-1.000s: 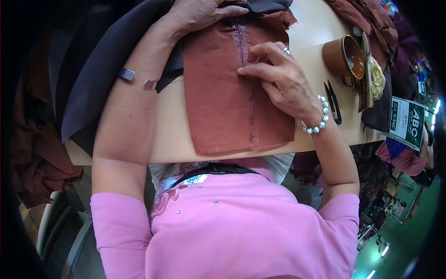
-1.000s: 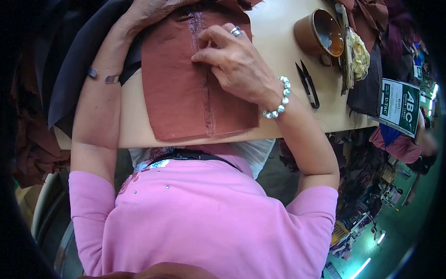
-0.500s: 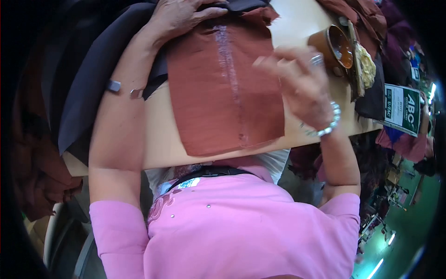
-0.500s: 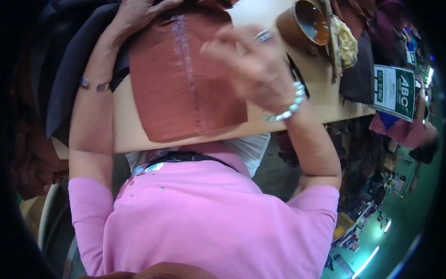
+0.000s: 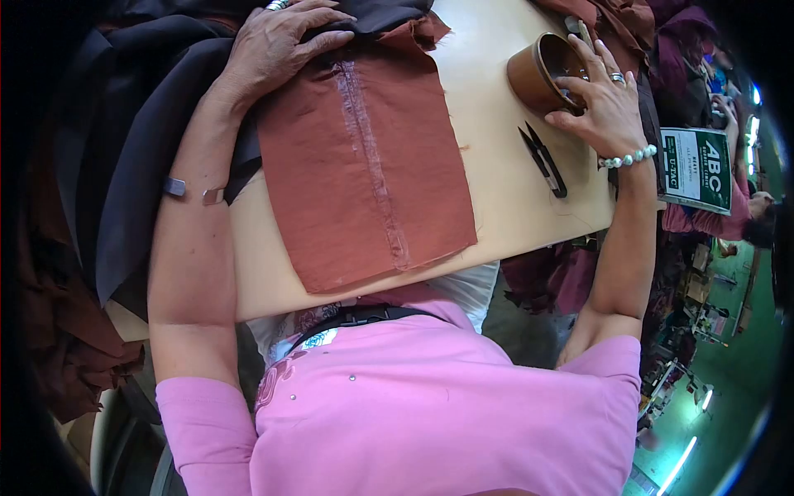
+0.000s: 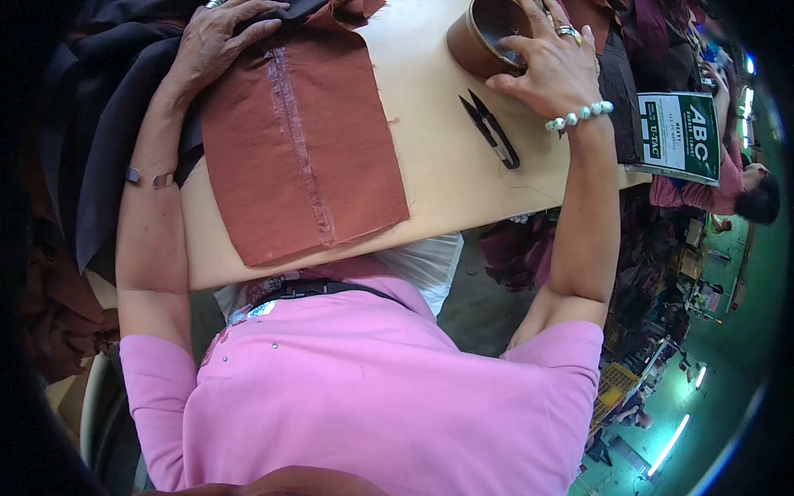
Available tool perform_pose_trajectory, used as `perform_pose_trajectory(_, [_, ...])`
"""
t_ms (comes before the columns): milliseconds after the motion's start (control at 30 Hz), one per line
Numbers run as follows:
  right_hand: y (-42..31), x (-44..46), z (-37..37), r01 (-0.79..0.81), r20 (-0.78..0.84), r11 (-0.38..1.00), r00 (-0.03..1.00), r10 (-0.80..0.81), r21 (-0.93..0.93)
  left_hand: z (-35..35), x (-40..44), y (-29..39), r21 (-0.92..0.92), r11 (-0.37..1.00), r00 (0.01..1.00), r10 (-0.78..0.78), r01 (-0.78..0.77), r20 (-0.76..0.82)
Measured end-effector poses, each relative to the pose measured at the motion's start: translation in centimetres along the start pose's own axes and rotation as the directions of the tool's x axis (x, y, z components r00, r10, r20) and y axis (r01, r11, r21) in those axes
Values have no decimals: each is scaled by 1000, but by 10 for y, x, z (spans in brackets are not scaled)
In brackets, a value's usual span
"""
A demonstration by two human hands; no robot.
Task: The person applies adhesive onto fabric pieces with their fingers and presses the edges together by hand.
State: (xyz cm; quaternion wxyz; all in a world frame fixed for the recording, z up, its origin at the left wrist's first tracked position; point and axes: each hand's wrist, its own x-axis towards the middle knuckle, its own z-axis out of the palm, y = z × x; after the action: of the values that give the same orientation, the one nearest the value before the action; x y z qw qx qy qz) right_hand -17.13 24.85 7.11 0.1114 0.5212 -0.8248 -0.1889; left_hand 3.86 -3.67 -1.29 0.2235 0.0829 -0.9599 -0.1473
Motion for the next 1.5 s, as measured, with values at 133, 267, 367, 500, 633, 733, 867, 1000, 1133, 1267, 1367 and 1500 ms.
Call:
perform_pose_trajectory(133, [25, -6, 4, 142, -218, 961, 972, -89, 238, 1, 0, 0, -8, 1000, 1000, 3, -3, -5])
perform_pose_trajectory(267, [-3, -19, -20, 141, -223, 975, 970, -100, 175, 2, -1, -5, -5, 1000, 1000, 29, -29, -11])
perform_pose_trajectory(367, [-33, -17, -29, 263, -314, 906, 936, -157, 331, 3, -1, -5, -10, 1000, 1000, 21, -21, -6])
perform_pose_trajectory(500, [-107, 1, -15, 439, -429, 668, 882, -195, 601, 5, -1, -7, 9, 999, 999, 39, -38, -15])
perform_pose_trajectory(633, [-149, 37, 13, 459, -433, 443, 886, -165, 771, 5, -1, -8, 8, 999, 998, 53, -53, -25])
perform_pose_trajectory(733, [-156, 51, 19, 468, -434, 443, 882, -182, 765, 4, -1, -7, 19, 998, 998, 58, -58, -19])
perform_pose_trajectory(867, [-156, 46, 17, 485, -430, 476, 874, -227, 733, 7, 0, -9, 33, 995, 995, 91, -90, -43])
perform_pose_trajectory(1000, [-149, 7, 10, 539, -441, 360, 838, -322, 762, 3, 0, -7, 9, 996, 995, 90, -90, -38])
perform_pose_trajectory(1133, [-157, 7, 11, 524, -453, 370, 851, -264, 768, 5, 0, -9, 10, 995, 995, 97, -97, -36])
perform_pose_trajectory(1267, [-155, 0, 14, 658, -566, 486, 749, -346, 575, 5, -1, -8, 12, 997, 997, 75, -75, -33])
perform_pose_trajectory(1367, [-150, -22, 8, 758, -607, 487, 646, -463, 435, 4, -1, -8, 19, 997, 998, 69, -68, -17])
perform_pose_trajectory(1500, [-116, -25, -8, 661, -617, 595, 718, -323, 458, 5, -1, -6, 20, 999, 999, 49, -49, -23])
